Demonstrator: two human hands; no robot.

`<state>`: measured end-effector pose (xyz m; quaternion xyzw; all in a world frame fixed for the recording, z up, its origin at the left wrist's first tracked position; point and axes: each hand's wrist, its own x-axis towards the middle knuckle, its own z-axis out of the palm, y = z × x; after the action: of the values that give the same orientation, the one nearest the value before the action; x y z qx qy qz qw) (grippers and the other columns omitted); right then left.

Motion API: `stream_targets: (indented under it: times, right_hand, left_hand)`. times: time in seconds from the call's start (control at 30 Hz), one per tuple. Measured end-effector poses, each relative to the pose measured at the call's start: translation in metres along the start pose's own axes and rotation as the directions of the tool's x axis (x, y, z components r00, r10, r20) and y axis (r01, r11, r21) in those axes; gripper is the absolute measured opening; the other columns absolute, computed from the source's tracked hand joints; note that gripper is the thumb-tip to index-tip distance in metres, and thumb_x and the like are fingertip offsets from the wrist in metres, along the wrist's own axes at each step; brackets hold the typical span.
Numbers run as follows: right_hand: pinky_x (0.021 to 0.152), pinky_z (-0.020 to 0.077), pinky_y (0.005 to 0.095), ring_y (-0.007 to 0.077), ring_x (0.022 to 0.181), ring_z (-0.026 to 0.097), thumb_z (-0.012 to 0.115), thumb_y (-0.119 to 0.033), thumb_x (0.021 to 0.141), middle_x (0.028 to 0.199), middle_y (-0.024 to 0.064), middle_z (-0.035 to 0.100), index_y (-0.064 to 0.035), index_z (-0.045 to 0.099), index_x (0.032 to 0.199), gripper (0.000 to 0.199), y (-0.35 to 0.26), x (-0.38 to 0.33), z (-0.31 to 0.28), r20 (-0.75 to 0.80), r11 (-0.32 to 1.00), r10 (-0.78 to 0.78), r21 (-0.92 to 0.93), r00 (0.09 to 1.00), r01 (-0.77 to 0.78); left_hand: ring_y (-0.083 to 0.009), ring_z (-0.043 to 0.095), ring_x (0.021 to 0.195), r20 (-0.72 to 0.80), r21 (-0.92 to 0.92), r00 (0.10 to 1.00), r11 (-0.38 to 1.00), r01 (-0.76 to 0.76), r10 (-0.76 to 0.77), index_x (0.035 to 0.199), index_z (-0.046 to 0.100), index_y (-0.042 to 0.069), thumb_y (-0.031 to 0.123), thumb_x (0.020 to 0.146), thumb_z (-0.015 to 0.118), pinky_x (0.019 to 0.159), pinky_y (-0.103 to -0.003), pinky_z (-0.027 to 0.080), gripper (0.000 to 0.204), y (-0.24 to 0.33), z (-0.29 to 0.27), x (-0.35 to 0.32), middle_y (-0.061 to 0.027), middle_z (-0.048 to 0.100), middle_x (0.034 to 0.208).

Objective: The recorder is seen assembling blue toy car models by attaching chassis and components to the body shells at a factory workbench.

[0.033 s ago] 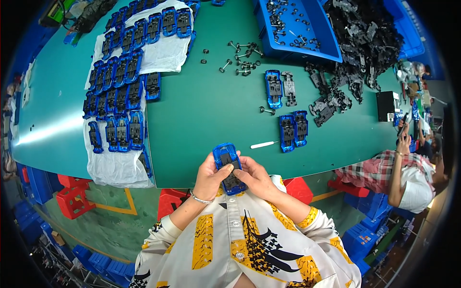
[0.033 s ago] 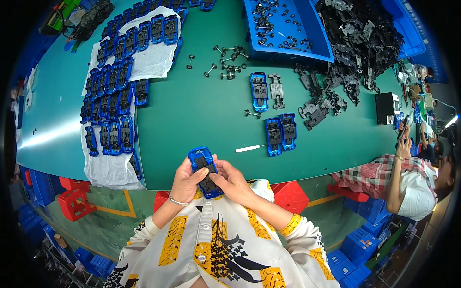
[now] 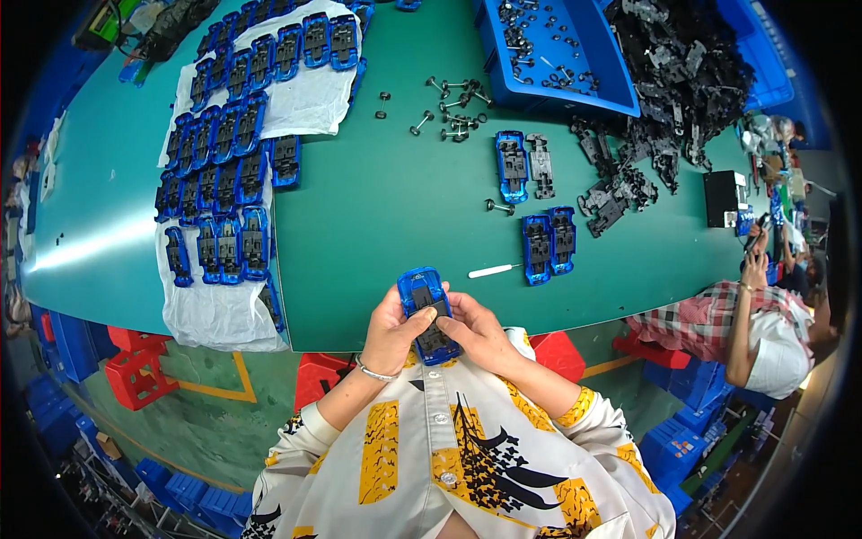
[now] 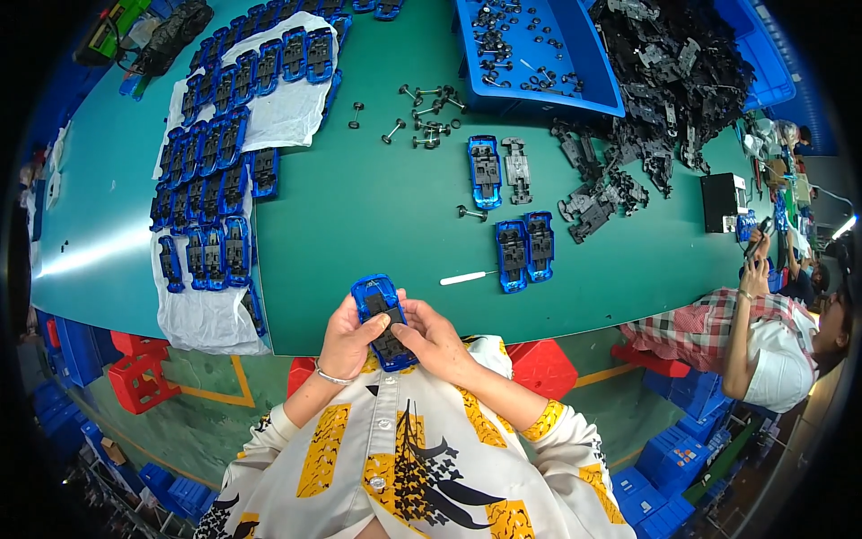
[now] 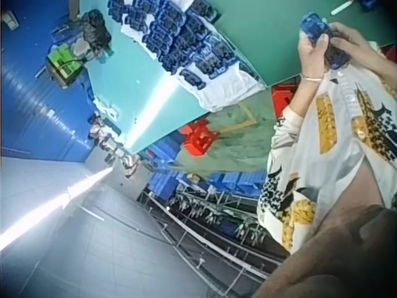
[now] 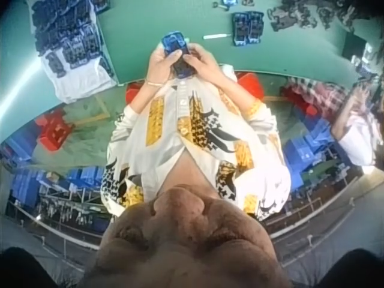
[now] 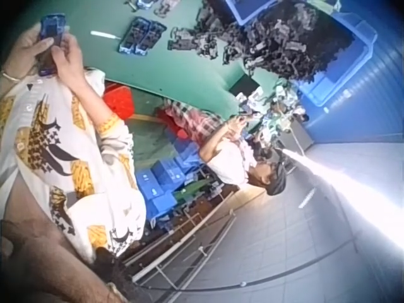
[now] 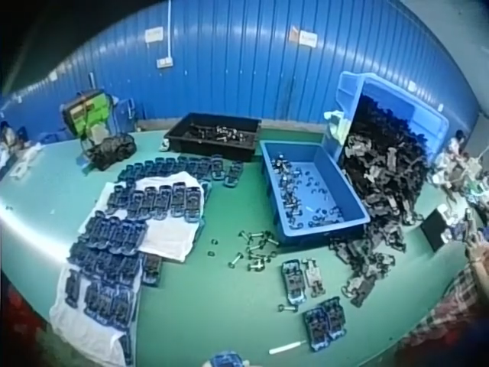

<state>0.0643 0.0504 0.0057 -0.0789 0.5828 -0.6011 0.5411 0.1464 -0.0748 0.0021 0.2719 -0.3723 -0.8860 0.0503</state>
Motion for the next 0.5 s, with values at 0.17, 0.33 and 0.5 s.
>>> stream_targets:
  times: [0.17, 0.33, 0.5]
  right_hand:
    - [0.083, 0.0406, 0.0239, 0.0100, 0.095, 0.050, 0.048, -0.005, 0.086, 0.104, 0.0058, 0.053, 0.0010, 0.041, 0.116, 0.031, 0.003, -0.001, 0.000, 0.002, 1.000, -0.016, 0.026, 1.000, 0.016]
    - [0.083, 0.0407, 0.0239, 0.0100, 0.094, 0.050, 0.050, -0.007, 0.086, 0.103, 0.0056, 0.053, 0.0011, 0.041, 0.115, 0.032, -0.003, 0.001, 0.000, -0.003, 1.000, 0.022, 0.011, 1.000, -0.022]
    - [0.080, 0.0438, 0.0260, 0.0136, 0.092, 0.053, 0.052, -0.012, 0.086, 0.103, 0.0117, 0.054, 0.0044, 0.039, 0.116, 0.036, -0.004, 0.004, -0.006, -0.017, 0.999, 0.025, -0.031, 1.000, -0.025]
  left_hand:
    - [-0.0222, 0.051, 0.105, 0.024, -0.016, 1.000, 1.000, -0.002, 0.002, 0.120, 0.036, 0.000, 0.008, 0.085, 0.051, 0.090, -0.034, 0.042, 0.040, -0.002, -0.001, -0.002, -0.0184, 0.049, 0.117]
    - [-0.0256, 0.049, 0.108, 0.036, -0.210, 0.998, 0.976, 0.056, -0.049, 0.121, 0.035, -0.001, 0.021, 0.090, 0.043, 0.092, -0.037, 0.039, 0.039, -0.004, -0.006, 0.003, -0.0208, 0.047, 0.119]
    - [-0.0260, 0.049, 0.108, 0.047, -0.205, 0.994, 0.973, 0.105, -0.098, 0.123, 0.033, 0.000, 0.025, 0.092, 0.040, 0.092, -0.038, 0.040, 0.040, -0.006, -0.011, 0.009, -0.0204, 0.047, 0.119]
